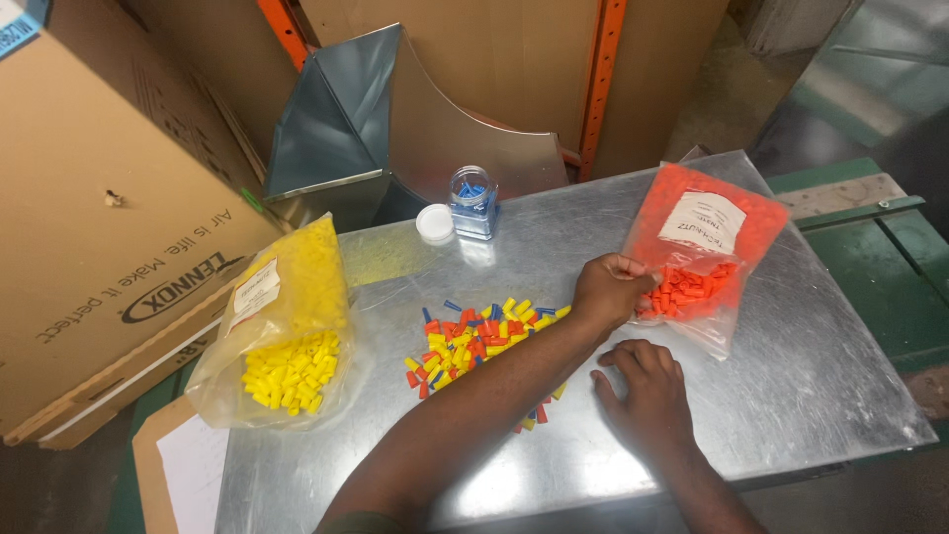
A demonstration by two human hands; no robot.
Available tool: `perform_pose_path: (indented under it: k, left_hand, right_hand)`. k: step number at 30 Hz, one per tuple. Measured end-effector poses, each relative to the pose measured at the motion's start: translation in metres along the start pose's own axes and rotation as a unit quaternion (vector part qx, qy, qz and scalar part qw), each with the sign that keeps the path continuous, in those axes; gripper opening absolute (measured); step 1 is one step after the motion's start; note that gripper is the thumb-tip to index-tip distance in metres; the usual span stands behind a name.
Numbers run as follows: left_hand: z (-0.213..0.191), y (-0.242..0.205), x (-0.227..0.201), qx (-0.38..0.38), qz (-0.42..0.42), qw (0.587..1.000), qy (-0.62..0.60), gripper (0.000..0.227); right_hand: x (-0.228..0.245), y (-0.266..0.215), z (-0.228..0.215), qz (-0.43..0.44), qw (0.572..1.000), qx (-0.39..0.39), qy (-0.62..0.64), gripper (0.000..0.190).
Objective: The person sorts small plastic connectors by color on a metal table. They pick up individual pieces from a mixed pile and place them into separate clear bags labeled by color.
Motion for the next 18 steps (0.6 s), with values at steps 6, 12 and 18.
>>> perform_pose_path:
  k: [6,12,18]
  left_hand:
    - [-0.049,-0.028,-0.009,-0.02,0.085,0.988,0.124,0.011]
    - [-0.147,-0.077,-0.065,-0.035,0.1,0.914,0.392,0.019]
    - [-0.223,-0.071,-0.067,-0.057,0.1,0.787,0.606,0.025]
  right_hand:
    - [0.002,-0.001,-0.003,-0.027,0.999,-0.034,0.0,0.021]
    - [0.009,0.0,-0.009,-0.01,1.0,-0.008,-0.002,0.022]
    - [0.006,-0.005,-0.003,0.007,1.0,-0.009,-0.029,0.023]
Point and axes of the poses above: each hand's wrist, its own y-axis towards the middle knuckle, its own z-axis out of the palm, x = y × z, the point moved 4 cm from there along y, towards the middle knuckle, and after that the axes turned 1 degree about -y, right-handed, at the moved point
